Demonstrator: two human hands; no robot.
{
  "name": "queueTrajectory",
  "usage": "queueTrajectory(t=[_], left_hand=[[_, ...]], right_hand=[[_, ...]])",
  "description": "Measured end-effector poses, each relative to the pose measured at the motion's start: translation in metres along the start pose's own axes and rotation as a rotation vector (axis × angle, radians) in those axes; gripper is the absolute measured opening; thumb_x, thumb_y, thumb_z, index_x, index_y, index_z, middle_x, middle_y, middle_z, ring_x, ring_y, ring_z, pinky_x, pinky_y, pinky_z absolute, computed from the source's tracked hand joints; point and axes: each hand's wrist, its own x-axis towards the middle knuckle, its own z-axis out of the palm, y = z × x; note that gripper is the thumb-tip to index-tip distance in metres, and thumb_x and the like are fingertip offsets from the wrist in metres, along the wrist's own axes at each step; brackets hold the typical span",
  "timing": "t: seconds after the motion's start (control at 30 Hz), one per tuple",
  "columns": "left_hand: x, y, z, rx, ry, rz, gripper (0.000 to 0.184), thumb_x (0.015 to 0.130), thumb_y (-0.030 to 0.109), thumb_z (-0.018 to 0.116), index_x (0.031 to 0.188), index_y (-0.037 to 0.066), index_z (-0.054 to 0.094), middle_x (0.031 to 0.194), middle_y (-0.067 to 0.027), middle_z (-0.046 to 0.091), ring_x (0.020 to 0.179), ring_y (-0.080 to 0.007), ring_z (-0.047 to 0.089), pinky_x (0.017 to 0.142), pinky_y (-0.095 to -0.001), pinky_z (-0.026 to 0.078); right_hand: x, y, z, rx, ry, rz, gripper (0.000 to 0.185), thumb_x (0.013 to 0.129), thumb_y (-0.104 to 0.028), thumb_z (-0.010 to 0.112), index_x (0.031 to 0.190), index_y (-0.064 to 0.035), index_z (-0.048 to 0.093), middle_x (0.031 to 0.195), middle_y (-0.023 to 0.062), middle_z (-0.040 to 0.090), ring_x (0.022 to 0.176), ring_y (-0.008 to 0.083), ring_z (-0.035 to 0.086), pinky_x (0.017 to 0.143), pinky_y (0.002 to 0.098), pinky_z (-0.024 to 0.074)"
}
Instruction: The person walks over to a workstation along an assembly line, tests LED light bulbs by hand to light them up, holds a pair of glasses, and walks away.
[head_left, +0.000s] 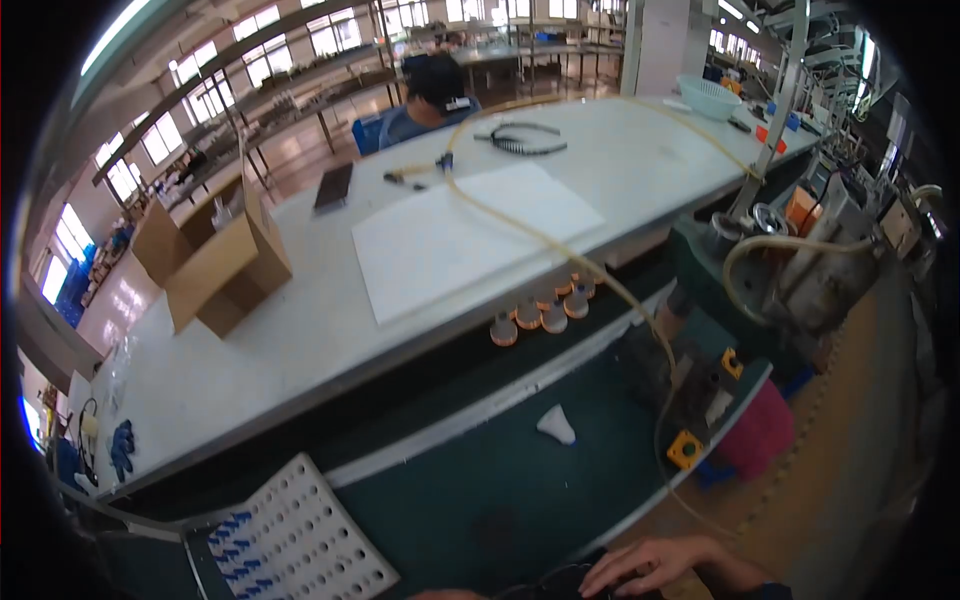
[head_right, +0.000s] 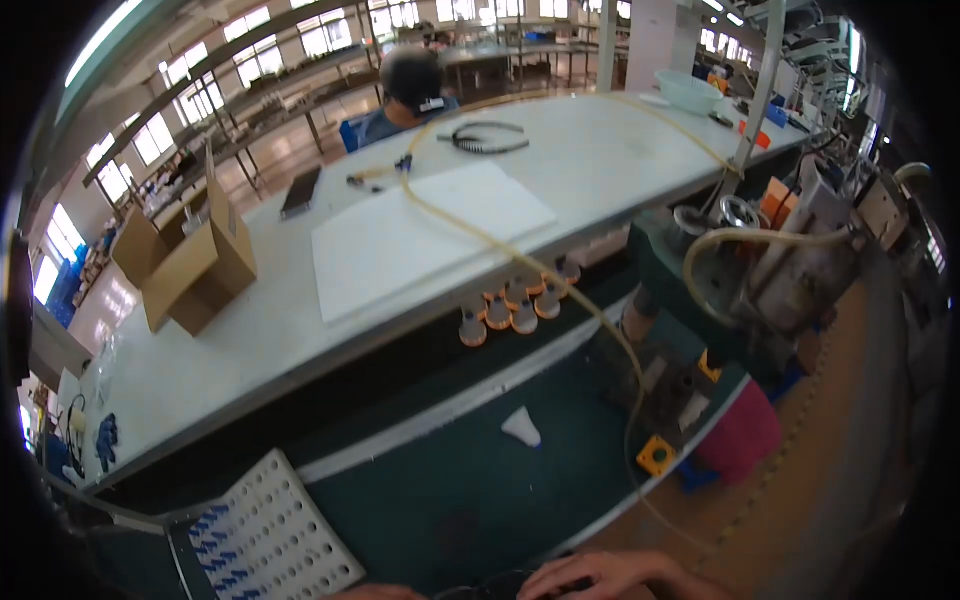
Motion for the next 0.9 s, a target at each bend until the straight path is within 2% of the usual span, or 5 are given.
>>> queueTrajectory(t=[0.07,0.33,0.5,0.7,0.9], left_hand=[[-0.004,-0.011,0.013,0.022,0.079,0.126,0.036,0.083,0.022,0.053,0.113,0.002,0.056,0.113,-0.0151,0.055,0.102,-0.0305,0.052,0.088,-0.0376,0.038],[0.01,0.006,0.031,-0.097,0.38,-0.048,0.024,0.071,0.005,0.063,0.095,0.007,0.063,0.099,-0.009,0.062,0.09,-0.0215,0.057,0.081,-0.0326,0.043],[0.05,0.011,0.004,0.405,0.845,0.464,0.017,0.067,-0.004,0.069,0.082,0.004,0.065,0.085,-0.0118,0.066,0.074,-0.0219,0.064,0.063,-0.0306,0.051],[0.061,0.086,0.009,0.023,0.744,0.923,0.011,0.068,-0.004,0.069,0.077,-0.002,0.063,0.075,-0.018,0.064,0.063,-0.0241,0.063,0.055,-0.0298,0.051],[0.085,0.1,-0.012,0.204,0.879,0.899,0.013,0.073,-0.002,0.068,0.082,-0.003,0.059,0.069,-0.0178,0.061,0.055,-0.0201,0.06,0.05,-0.0262,0.05]], right_hand=[[-0.004,0.02,0.004,0.042,-0.235,0.134,0.026,0.086,-0.009,0.056,0.111,-0.0052,0.059,0.112,0.0098,0.057,0.103,0.0193,0.053,0.087,0.0303,0.0416],[-0.003,0.019,-0.004,-0.185,0.165,0.02,0.023,0.081,-0.007,0.06,0.103,-0.0066,0.064,0.097,0.009,0.062,0.085,0.0208,0.061,0.074,0.0306,0.0495],[0.021,0.004,-0.026,-0.413,0.421,-0.314,0.022,0.077,-0.012,0.066,0.098,-0.0051,0.065,0.087,0.0103,0.063,0.074,0.0207,0.062,0.063,0.0296,0.0498],[0.027,-0.056,-0.036,-0.565,0.544,-0.708,0.026,0.074,-0.024,0.069,0.092,-0.0045,0.066,0.074,0.0067,0.062,0.057,0.0186,0.057,0.046,0.0265,0.0421],[0.044,-0.071,-0.048,-0.79,0.75,-0.852,0.025,0.079,-0.027,0.065,0.09,-0.0048,0.067,0.068,0.0045,0.06,0.049,0.016,0.051,0.043,0.0266,0.039]])
